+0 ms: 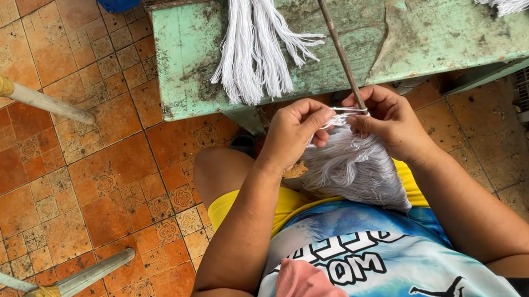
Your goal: Knotting bundles of white thread onto a wooden stick to create a decorative fringe or macrame piece
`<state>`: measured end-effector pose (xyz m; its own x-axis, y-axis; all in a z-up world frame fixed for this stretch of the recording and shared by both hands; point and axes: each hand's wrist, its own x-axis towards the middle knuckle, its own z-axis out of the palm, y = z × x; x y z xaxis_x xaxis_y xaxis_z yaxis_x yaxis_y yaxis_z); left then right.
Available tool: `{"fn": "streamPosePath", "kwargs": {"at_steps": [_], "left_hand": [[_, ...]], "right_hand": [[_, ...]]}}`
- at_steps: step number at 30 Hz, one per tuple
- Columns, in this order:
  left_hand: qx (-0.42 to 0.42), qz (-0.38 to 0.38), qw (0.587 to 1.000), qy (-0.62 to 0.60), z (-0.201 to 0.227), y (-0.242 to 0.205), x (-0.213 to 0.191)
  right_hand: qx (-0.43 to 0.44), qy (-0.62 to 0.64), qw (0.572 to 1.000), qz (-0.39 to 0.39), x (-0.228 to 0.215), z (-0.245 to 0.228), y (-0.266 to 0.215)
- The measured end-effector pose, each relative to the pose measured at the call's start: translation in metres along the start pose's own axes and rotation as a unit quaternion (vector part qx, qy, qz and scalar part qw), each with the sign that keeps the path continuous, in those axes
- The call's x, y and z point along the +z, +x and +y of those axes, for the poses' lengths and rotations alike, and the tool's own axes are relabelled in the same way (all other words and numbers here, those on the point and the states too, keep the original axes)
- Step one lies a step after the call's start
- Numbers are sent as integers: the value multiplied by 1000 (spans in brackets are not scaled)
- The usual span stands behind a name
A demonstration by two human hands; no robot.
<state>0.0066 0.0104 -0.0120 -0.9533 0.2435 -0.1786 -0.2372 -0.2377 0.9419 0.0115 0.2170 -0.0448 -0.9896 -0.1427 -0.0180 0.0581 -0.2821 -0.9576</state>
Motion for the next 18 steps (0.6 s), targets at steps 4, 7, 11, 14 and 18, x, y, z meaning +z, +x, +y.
{"fn": "streamPosePath", "kwargs": {"at_steps": [4,7,11,14,18], "left_hand": [[-8,6,1000,-10,6,-2,0],[-2,13,1000,11,1,1,-3],[28,-19,992,122,-4,5,-4],[42,-21,988,146,-1,3,-2],[41,-6,993,109,-2,2,0]], "right_hand": [[0,-6,1000,2,1,1,1],[7,-1,1000,5,5,-5,0],[4,-22,1000,-3,9,-13,1],[1,-30,1000,-7,7,-9,1],[1,-32,999,-12,10,-17,1]]}}
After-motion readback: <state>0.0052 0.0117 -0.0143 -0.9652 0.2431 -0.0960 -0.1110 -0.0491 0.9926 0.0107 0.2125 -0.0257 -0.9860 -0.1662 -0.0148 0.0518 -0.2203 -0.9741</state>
